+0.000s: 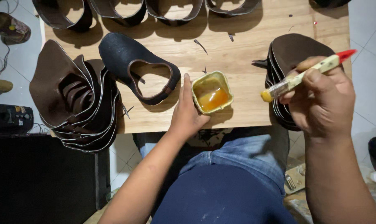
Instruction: The person picks up a curved leather shoe upper from the workbench, holds it in one hand, and uses a brush to spread yellow adhesive from a small container along the edge of the upper. They rotate the upper to coat different sections, then set it on a stack and pick up the next upper to repeat the process.
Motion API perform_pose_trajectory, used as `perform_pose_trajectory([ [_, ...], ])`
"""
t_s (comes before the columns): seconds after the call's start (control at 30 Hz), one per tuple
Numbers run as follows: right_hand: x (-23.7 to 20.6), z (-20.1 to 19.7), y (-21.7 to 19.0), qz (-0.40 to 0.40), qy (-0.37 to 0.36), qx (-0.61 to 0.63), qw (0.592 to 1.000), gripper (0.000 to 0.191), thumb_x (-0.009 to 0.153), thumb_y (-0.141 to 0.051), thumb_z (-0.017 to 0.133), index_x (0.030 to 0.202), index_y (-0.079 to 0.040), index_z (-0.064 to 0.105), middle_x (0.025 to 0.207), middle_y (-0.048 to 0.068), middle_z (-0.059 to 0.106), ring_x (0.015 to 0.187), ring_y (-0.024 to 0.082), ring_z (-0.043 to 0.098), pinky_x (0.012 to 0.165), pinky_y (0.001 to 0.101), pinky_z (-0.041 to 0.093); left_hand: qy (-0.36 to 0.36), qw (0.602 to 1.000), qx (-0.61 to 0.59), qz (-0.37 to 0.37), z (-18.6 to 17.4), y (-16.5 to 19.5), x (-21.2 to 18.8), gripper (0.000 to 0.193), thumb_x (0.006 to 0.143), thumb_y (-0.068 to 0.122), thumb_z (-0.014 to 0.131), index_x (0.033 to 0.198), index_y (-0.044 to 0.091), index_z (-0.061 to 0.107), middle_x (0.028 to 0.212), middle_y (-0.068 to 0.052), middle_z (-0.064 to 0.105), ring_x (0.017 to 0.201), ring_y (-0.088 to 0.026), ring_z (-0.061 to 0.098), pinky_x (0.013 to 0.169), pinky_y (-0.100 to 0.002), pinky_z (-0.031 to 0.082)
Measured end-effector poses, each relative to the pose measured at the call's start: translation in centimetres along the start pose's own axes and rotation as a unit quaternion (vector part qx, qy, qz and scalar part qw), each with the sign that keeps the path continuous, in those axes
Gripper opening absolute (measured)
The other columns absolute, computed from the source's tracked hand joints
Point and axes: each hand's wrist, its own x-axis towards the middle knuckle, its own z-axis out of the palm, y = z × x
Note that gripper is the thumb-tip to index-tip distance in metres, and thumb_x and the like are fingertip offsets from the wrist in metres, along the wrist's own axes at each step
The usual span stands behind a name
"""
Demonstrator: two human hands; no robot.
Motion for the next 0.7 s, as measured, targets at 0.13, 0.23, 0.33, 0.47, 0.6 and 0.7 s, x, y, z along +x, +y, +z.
perform_pose_trajectory([
  [0.13,0.0,0.7,0.4,-0.003,0.025,0.023,0.999,0.022,0.106,-0.008,0.068,0.124,0.003,0.068,0.096,0.018,0.071,0.083,0.026,0.071,0.08,0.04,0.06,-0.007,0.997,-0.065,-0.03,0.0,0.2,-0.3,0.133,0.068,0.011,0.088,0.161,-0.001,-0.007,0.152,-0.02,0.045,0.119,-0.038,0.062,0.099,-0.04,0.052],
  [0.23,-0.2,0.2,1.5,0.013,0.042,0.003,0.999,0.02,0.112,-0.012,0.066,0.119,0.007,0.067,0.099,0.019,0.072,0.088,0.028,0.072,0.089,0.0418,0.061,-0.029,0.994,-0.026,-0.106,-0.4,0.7,-1.7,0.127,0.063,0.018,0.093,0.156,0.001,0.009,0.145,-0.022,0.043,0.105,-0.036,0.065,0.091,-0.04,0.054],
  [0.33,-0.7,-0.9,2.5,-0.003,0.076,-0.021,0.997,0.022,0.112,-0.014,0.067,0.121,0.006,0.066,0.103,0.017,0.072,0.092,0.027,0.072,0.09,0.0423,0.061,0.042,0.995,0.081,-0.031,-1.5,1.4,-3.5,0.085,0.079,0.02,0.087,0.146,0.004,0.037,0.133,-0.021,0.052,0.114,-0.037,0.064,0.093,-0.042,0.055],
  [0.47,-1.1,-1.8,3.9,0.01,0.105,-0.051,0.993,0.025,0.111,-0.016,0.068,0.123,0.006,0.067,0.103,0.015,0.07,0.088,0.025,0.069,0.082,0.0386,0.059,0.177,0.978,0.101,0.034,-3.9,1.4,-3.1,0.063,0.093,0.014,0.071,0.145,-0.001,0.04,0.141,-0.028,0.049,0.117,-0.039,0.062,0.088,-0.039,0.058],
  [0.6,-1.0,-1.5,5.0,0.034,0.079,-0.053,0.995,0.028,0.106,-0.017,0.068,0.123,0.005,0.067,0.105,0.012,0.069,0.087,0.022,0.066,0.08,0.0369,0.056,0.072,0.98,-0.012,-0.187,-6.4,0.7,-0.6,0.061,0.092,0.023,0.067,0.143,-0.002,0.046,0.098,-0.021,0.069,0.081,-0.03,0.07,0.076,-0.038,0.055],
  [0.7,-1.4,-1.4,5.0,0.042,0.076,-0.061,0.994,0.028,0.104,-0.017,0.068,0.123,0.005,0.067,0.104,0.013,0.069,0.088,0.024,0.067,0.083,0.0373,0.057,0.177,0.982,-0.032,-0.056,-7.5,0.7,-0.8,0.027,0.102,0.02,0.06,0.112,-0.003,0.071,0.099,-0.016,0.072,0.086,-0.023,0.071,0.081,-0.033,0.055],
])
